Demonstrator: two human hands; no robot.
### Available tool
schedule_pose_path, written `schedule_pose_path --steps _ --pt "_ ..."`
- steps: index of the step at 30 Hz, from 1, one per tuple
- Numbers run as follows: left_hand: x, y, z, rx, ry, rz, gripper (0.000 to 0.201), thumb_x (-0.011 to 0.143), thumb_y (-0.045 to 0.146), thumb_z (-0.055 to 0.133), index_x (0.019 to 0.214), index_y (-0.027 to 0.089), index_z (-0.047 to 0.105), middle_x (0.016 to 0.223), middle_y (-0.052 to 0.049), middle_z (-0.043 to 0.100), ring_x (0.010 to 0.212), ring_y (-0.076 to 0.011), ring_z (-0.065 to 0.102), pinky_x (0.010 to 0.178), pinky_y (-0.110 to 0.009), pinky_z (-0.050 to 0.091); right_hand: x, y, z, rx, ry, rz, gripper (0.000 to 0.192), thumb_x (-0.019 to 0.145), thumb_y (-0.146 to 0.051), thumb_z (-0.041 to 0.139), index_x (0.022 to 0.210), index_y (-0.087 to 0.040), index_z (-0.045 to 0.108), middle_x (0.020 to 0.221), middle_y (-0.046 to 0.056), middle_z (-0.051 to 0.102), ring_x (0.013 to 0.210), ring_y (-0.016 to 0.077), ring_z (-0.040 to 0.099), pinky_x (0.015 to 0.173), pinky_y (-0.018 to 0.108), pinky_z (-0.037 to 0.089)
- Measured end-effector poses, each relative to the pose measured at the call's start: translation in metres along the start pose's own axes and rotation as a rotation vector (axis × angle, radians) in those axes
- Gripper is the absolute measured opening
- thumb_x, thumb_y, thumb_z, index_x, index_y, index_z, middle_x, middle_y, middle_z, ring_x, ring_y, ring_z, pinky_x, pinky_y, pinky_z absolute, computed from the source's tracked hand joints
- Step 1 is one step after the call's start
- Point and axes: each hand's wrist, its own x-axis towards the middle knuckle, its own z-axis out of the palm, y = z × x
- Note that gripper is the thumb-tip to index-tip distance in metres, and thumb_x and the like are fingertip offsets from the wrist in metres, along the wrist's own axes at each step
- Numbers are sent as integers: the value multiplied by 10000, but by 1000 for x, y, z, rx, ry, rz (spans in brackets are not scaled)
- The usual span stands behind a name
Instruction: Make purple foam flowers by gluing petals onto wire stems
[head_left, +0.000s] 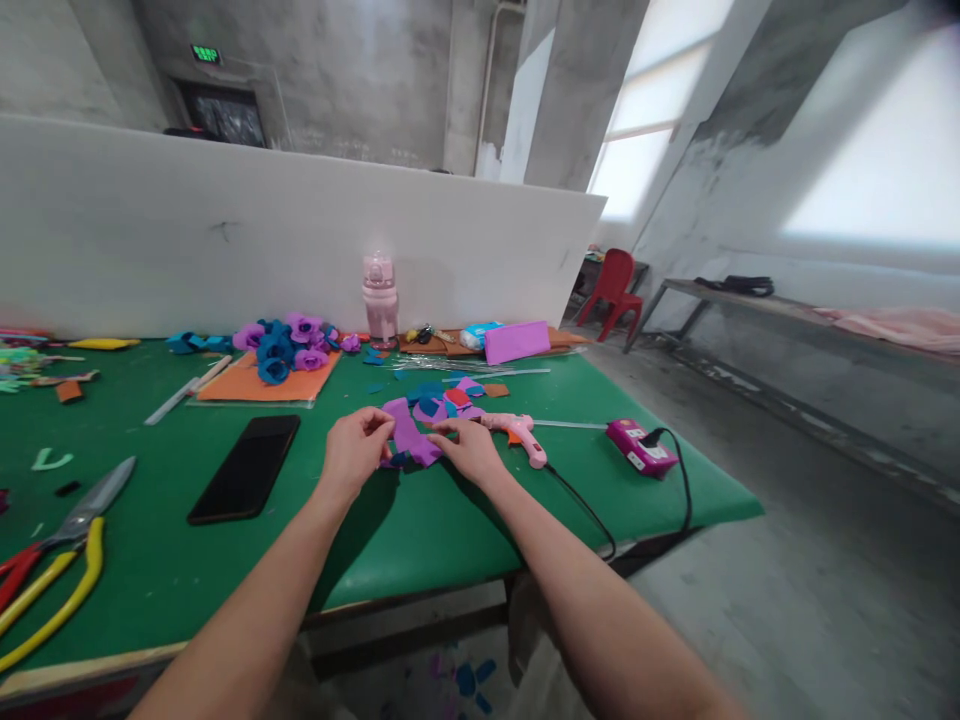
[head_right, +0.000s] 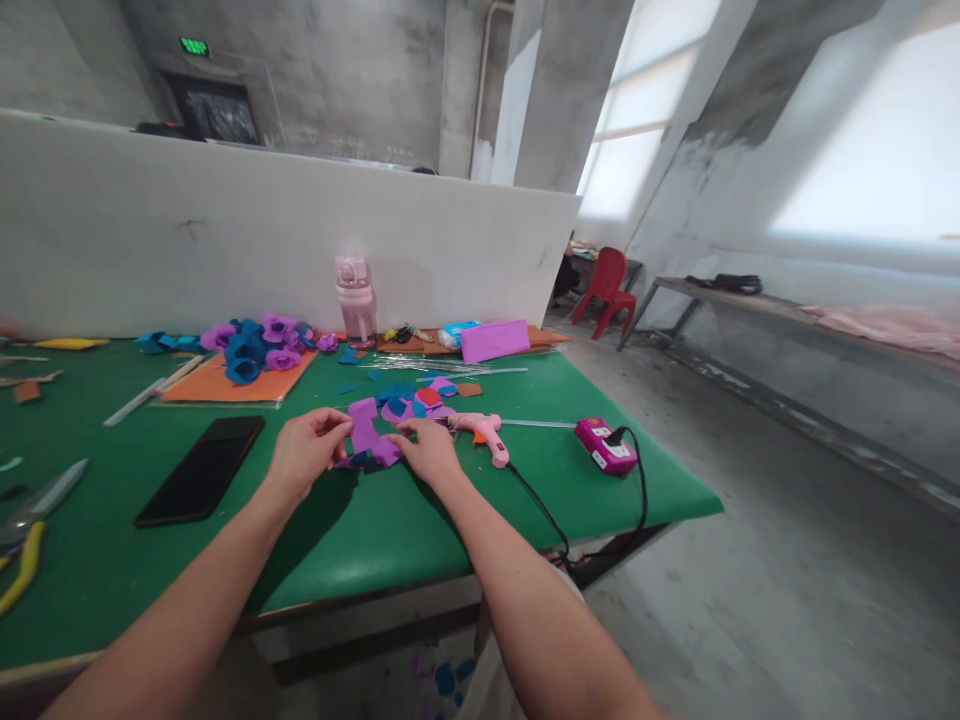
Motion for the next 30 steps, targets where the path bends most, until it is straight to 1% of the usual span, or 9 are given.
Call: schedule_pose_path --steps 2,6,10,13,19,23,27,28,30 --pt "-1 2 1 -46 -9 -19 165 676 332 556 706 172 584 393 52 508 335 -98 443 362 -199 322 1 -5 3 48 50 -29 221 769 -383 539 775 -194 651 759 25 639 684 137 544 640 250 423" --pt "-7 10 7 -139 -31 -32 185 667 337 577 735 165 575 431 52 507 353 -88 439 346 -189 303 -1 -17 10 331 -75 84 273 727 -431 568 759 -164 613 584 -25 547 474 78 443 475 201 360" --pt "-13 15 11 -306 -116 -97 298 605 366 656 789 154 557 510 56 513 371 -68 425 332 -177 277 -5 -21 10 453 -125 119 254 684 -403 606 691 -150 582 502 -55 477 436 60 406 448 188 330" --pt "-15 15 11 -350 -158 -120 281 588 367 676 680 139 539 456 59 467 364 -54 396 344 -169 272 -8 -20 6 423 -132 121 249 689 -394 604 691 -146 580 491 -52 483 431 61 411 441 187 327" --pt "-17 20 6 -224 -273 -62 273 608 365 668 727 137 578 443 38 505 371 -67 428 346 -166 293 -17 -24 -2 259 -156 60 263 720 -410 582 687 -149 595 485 -46 485 428 63 414 440 186 331" --pt "-19 22 5 -185 -306 -50 246 607 347 665 706 144 567 429 33 516 375 -76 445 350 -168 308 -18 -20 -37 98 -127 62 324 765 -479 505 763 -174 615 607 -7 582 490 88 485 474 198 367" --pt "-22 21 3 -141 -353 -62 211 619 334 643 680 147 567 408 30 510 371 -82 451 343 -166 298 -21 7 -97 -392 195 200 262 763 -426 511 758 -179 601 679 25 622 603 123 529 537 215 349" --pt "-23 20 3 -136 -364 -66 206 624 334 637 675 147 566 406 30 509 368 -82 450 342 -165 295 -22 14 -108 -490 207 273 249 743 -412 532 739 -172 598 664 32 623 598 129 526 532 220 334" --pt "-24 17 2 -135 -378 -69 203 633 335 628 676 148 563 406 31 508 364 -80 448 342 -164 296 -25 27 -122 -562 100 397 229 697 -391 573 675 -164 602 615 31 622 565 130 518 514 222 311"
